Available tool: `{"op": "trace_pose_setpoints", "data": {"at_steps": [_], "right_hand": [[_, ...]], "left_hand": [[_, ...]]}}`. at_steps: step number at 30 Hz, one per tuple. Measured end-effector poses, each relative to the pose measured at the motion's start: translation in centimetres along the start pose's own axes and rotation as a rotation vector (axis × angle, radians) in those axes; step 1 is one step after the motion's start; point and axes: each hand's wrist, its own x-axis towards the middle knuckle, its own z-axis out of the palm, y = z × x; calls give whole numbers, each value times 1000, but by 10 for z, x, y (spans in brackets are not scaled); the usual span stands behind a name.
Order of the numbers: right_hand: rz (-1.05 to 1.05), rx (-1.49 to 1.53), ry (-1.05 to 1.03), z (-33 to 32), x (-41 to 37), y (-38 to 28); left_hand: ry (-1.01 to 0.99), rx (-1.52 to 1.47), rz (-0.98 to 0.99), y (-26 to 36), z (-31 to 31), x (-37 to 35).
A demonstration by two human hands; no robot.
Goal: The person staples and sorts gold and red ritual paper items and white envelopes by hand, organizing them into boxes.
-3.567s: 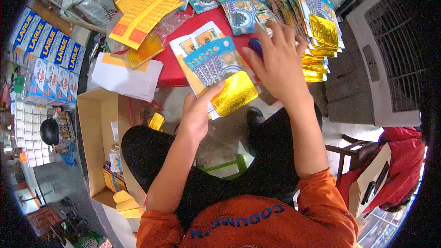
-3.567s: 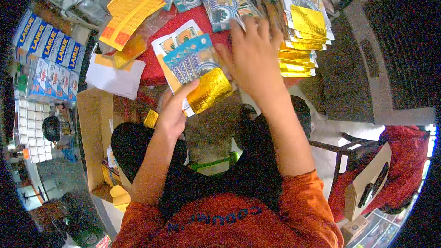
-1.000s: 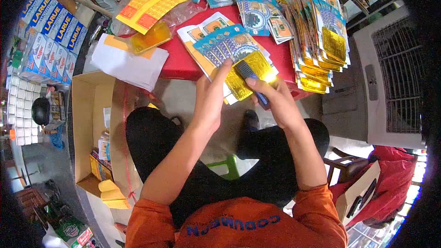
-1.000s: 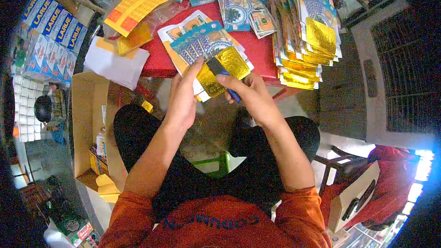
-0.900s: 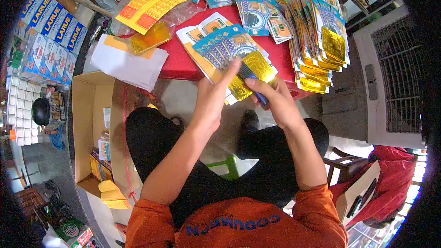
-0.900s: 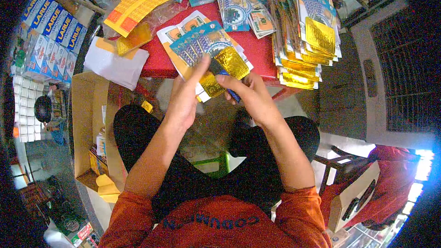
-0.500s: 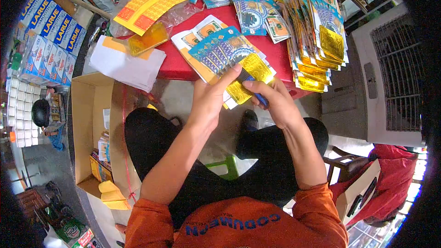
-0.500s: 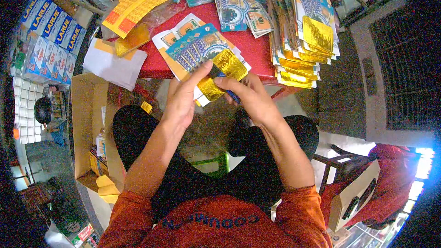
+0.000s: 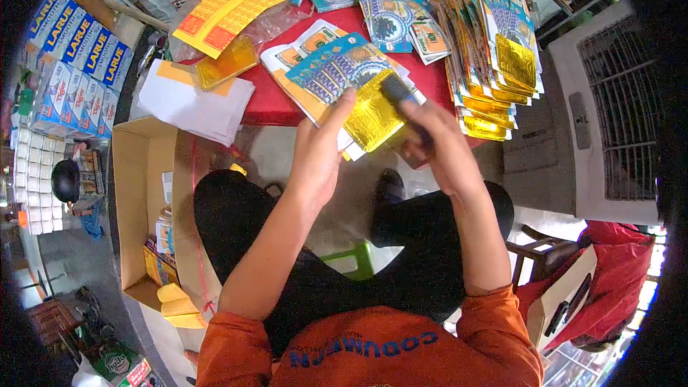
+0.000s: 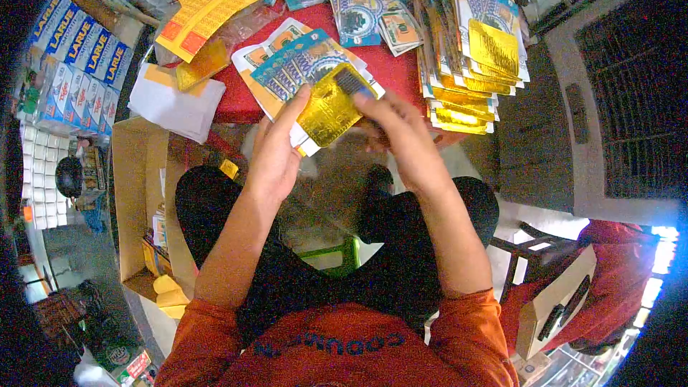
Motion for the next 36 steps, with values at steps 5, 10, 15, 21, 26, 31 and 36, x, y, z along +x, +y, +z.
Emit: {"op": "trace_pose_setpoints", "data": {"at_steps": [5, 10, 15, 21, 26, 31, 36], "right_hand": [[-220, 134, 341, 5, -1, -10], [-425, 110, 495, -1, -4, -16], [-691, 230, 522, -22, -6, -19], [-848, 182, 651, -28, -17, -31], [-936, 271, 767, -36, -12, -33], [-1038, 165, 723, -45, -15, -35], [-700, 224, 575, -30, -12, -40]], "left_hand": [[-47, 59, 19, 5, 3, -6], [-68, 155, 109, 5, 9, -10], [-90, 641, 521, 5, 4, -12], [-72, 1528, 985, 22, -21, 0], [34, 1681, 1090, 29, -26, 18], [5, 1819, 979, 25, -33, 18], [-170, 1854, 871, 38, -30, 0]]}}
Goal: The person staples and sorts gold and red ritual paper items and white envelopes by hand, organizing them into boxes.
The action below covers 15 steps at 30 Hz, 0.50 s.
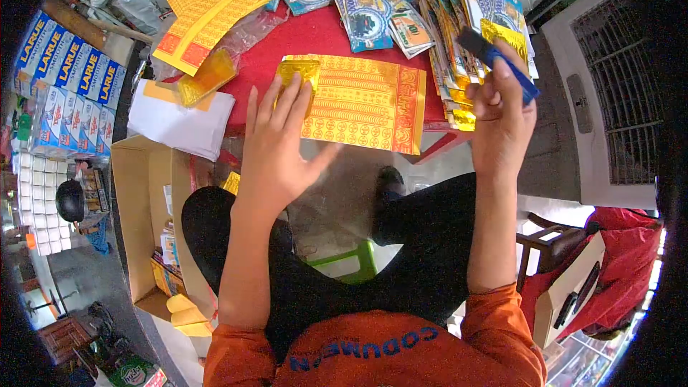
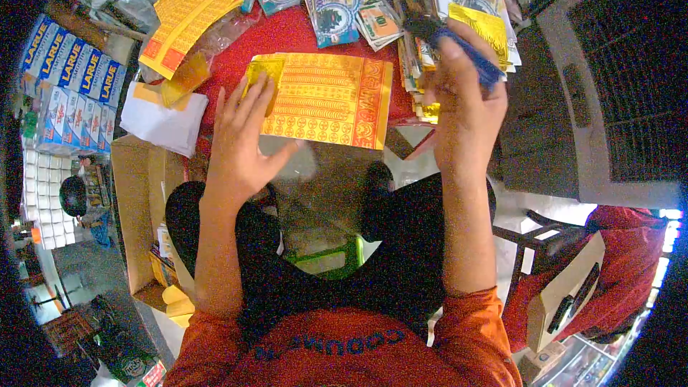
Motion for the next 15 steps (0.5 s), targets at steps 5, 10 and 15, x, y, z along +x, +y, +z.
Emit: {"op": "trace_pose_setpoints", "data": {"at_steps": [5, 10, 15], "right_hand": [[-28, -184, -194, 21, -3, 12], [-93, -455, -302, 44, 0, 37], [-174, -469, -401, 81, -4, 58]], "left_hand": [[-21, -56, -43, 3, -7, -9], [-39, -25, -70, 2, -11, -16], [-66, -54, -119, 1, -14, -20]]}}
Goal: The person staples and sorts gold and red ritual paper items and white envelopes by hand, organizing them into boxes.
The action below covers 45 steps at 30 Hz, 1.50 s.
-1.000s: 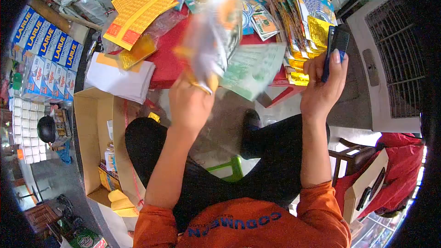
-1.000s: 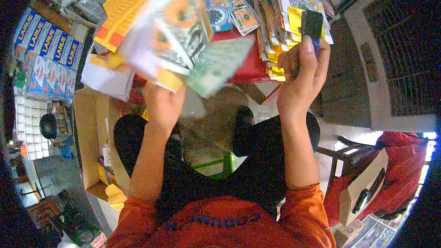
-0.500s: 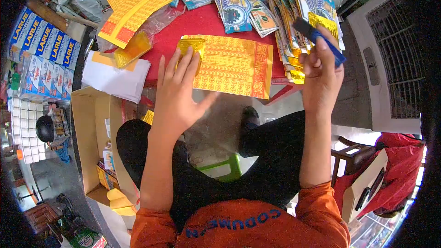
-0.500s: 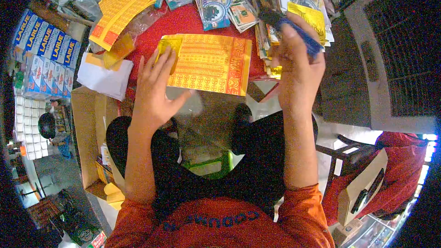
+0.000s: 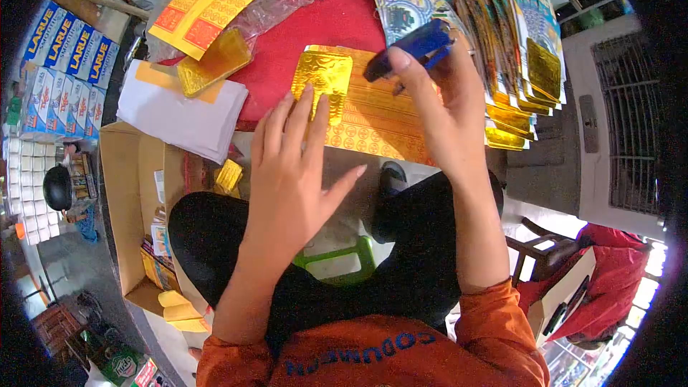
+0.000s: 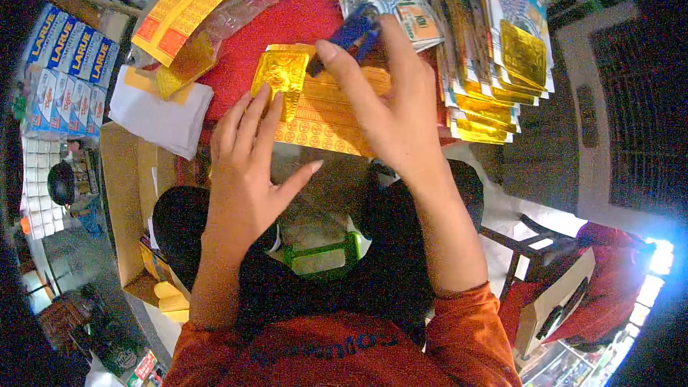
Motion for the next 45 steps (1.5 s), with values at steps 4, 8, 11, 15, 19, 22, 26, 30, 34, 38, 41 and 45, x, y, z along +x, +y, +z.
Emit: {"op": "trace_pose_setpoints", "data": {"at_steps": [4, 8, 11, 15, 19, 22, 26, 30, 34, 38, 41, 45], "right_hand": [[-46, -122, -124, 14, 11, 7], [51, 2, -131, 36, 9, 10], [102, 38, -72, 39, 10, 6], [-75, -274, -192, 32, 14, 16], [-227, -434, -306, 31, 17, 8], [-237, -510, -365, 33, 16, 3], [-215, -510, -349, 34, 16, 3], [-235, -558, -336, 33, 16, 4], [-220, -560, -356, 32, 16, 4], [-358, -615, -376, 33, 16, 6], [-470, -642, -405, 39, 18, 1], [-527, -663, -401, 37, 17, 1]], "left_hand": [[-52, -11, -13, -5, -1, 1], [-90, -43, -48, -7, -1, 1], [-130, -42, -59, -8, -4, 2], [-142, -61, -78, -9, -1, 3], [-175, -83, -94, -10, -2, 4], [-195, -94, -102, -11, -3, 4], [-188, -107, -106, -12, -1, 4], [-178, -90, -117, -11, 0, 4], [-154, -72, -113, -12, 0, 4], [-204, -123, -129, -12, 0, 3], [-179, -108, -120, -12, -1, 3], [-176, -118, -118, -12, -2, 3]]}}
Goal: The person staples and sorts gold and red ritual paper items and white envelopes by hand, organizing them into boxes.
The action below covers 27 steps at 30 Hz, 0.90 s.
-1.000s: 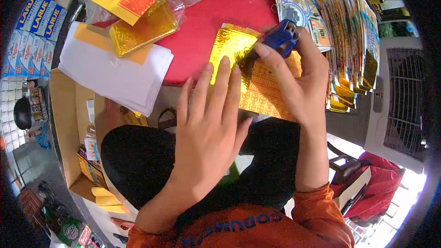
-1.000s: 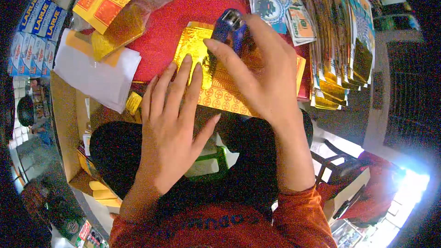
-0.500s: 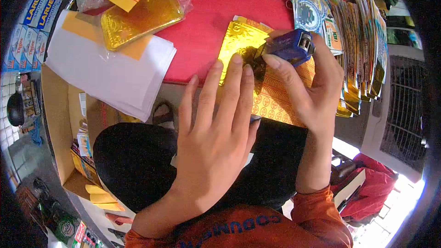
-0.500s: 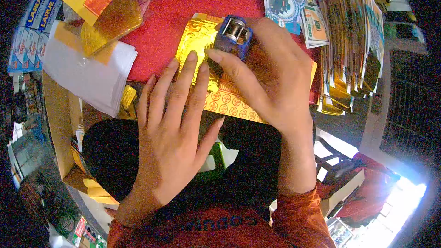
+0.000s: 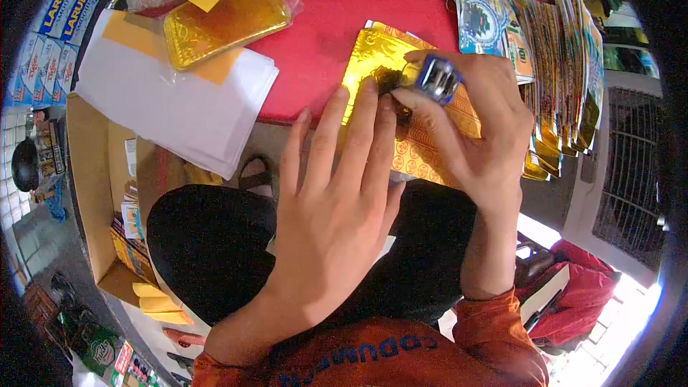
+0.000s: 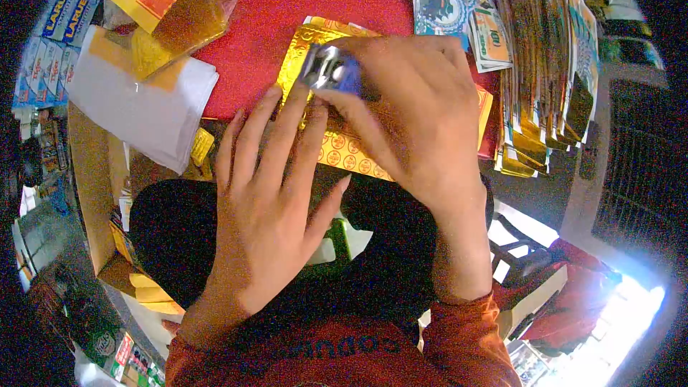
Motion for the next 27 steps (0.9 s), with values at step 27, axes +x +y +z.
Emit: {"op": "trace_pose_setpoints", "data": {"at_steps": [27], "right_hand": [[399, 205, -36, -9, -4, 2]], "left_hand": [[43, 15, 21, 3, 2, -3]]}}
